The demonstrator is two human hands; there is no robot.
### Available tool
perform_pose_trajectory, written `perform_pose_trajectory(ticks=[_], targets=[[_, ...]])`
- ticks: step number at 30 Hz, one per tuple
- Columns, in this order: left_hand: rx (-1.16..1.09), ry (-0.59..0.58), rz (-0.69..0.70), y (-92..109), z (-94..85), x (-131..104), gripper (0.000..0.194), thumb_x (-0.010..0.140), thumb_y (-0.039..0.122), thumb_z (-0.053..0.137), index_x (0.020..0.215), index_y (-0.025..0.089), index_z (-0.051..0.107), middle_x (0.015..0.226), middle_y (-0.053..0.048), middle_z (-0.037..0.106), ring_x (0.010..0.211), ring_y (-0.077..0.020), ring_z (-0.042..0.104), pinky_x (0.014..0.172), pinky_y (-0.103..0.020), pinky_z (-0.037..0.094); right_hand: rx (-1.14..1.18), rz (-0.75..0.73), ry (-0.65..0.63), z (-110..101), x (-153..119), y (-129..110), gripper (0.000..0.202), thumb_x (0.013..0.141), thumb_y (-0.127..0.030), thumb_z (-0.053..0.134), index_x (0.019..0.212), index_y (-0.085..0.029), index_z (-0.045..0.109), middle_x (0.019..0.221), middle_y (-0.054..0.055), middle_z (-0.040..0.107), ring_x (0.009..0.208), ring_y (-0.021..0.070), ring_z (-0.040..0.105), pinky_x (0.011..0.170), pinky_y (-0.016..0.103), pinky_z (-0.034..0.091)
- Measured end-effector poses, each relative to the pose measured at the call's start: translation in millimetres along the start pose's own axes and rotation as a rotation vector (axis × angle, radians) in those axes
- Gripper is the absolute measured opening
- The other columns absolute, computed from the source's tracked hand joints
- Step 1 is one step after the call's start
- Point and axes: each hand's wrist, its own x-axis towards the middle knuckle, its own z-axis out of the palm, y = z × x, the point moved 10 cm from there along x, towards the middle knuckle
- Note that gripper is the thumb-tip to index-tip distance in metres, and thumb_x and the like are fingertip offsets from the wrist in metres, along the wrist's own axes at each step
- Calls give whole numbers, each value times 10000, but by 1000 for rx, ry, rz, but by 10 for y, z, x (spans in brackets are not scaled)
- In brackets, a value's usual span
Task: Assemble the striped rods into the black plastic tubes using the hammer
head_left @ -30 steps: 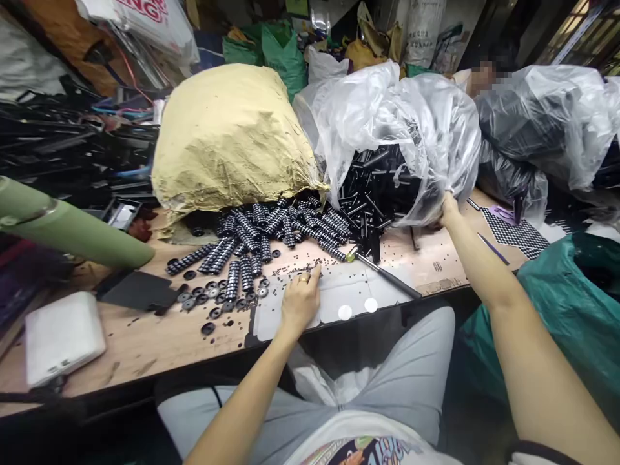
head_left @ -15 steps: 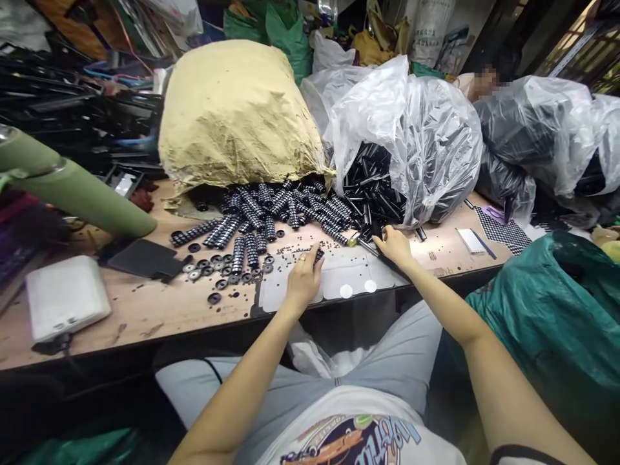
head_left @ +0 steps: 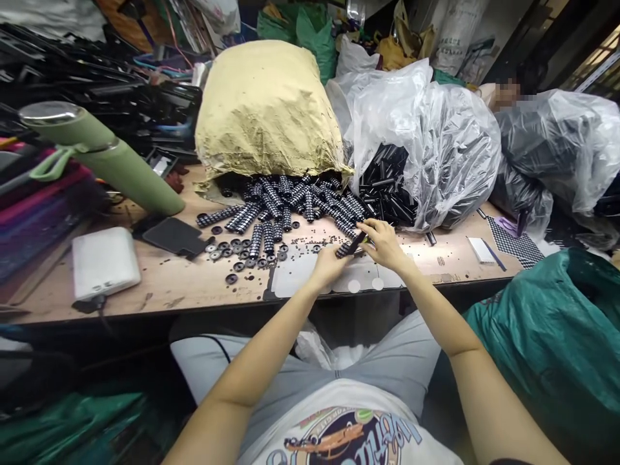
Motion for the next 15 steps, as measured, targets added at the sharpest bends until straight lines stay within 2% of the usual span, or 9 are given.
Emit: perform_pose_trajectory(ticks=[2, 4, 7, 10, 11, 13, 15], targets=[[-289, 20, -147, -142, -1, 5, 198, 702, 284, 691, 649, 127, 581, 500, 21, 529, 459, -107, 484, 458, -212, 370, -16, 36, 72, 13, -15, -35, 832, 747, -472, 686, 1443, -189, 329, 1450, 149, 350, 1333, 314, 318, 1079, 460, 271], [-447, -1, -202, -170, 40, -28, 242, 667, 306, 715, 620, 132, 554, 437, 48, 470, 395, -78, 410, 414, -201, 320, -14, 37, 54, 123, -17, -109, 1037, 655, -501, 745, 1482, -164, 218, 1485, 174, 283, 1358, 344, 278, 1103, 484, 247], [-495, -34, -144, -85, 56, -55, 263, 636, 314, 740, 620, 128, 555, 460, 47, 479, 407, -63, 400, 427, -196, 332, 22, 57, 58, 198, -4, -170, 1063, 649, -442, 744, 1493, -179, 154, 1488, 167, 279, 1369, 344, 268, 1118, 500, 233], [-482, 7, -105, -121, -54, -37, 309, 707, 419, 685, 750, 133, 574, 545, 38, 516, 410, -61, 401, 428, -196, 344, 116, 87, 77, 174, -60, -149, 1106, 623, -402, 762, 1490, -121, 135, 1483, 188, 276, 1386, 329, 248, 1141, 482, 216], [-465, 37, -108, -176, -121, -31, 324, 759, 455, 624, 820, 141, 574, 574, 33, 526, 411, -69, 409, 428, -202, 352, 175, 75, 34, 211, -102, -156, 1117, 612, -417, 773, 1485, -106, 148, 1477, 193, 287, 1382, 321, 263, 1141, 467, 230], [-332, 124, -85, -284, -299, -51, 322, 843, 452, 504, 954, 156, 564, 656, 6, 565, 472, -107, 478, 474, -232, 408, 313, -16, -173, 421, -221, -258, 1110, 595, -477, 785, 1471, -118, 206, 1458, 181, 335, 1358, 301, 323, 1123, 433, 284], [-20, 215, 10, -296, -470, -140, 295, 861, 369, 482, 1047, 156, 564, 814, -63, 620, 685, -180, 585, 632, -306, 484, 402, -113, -389, 668, -367, -375, 1084, 575, -527, 790, 1453, -159, 271, 1439, 157, 381, 1332, 291, 370, 1105, 421, 316]])
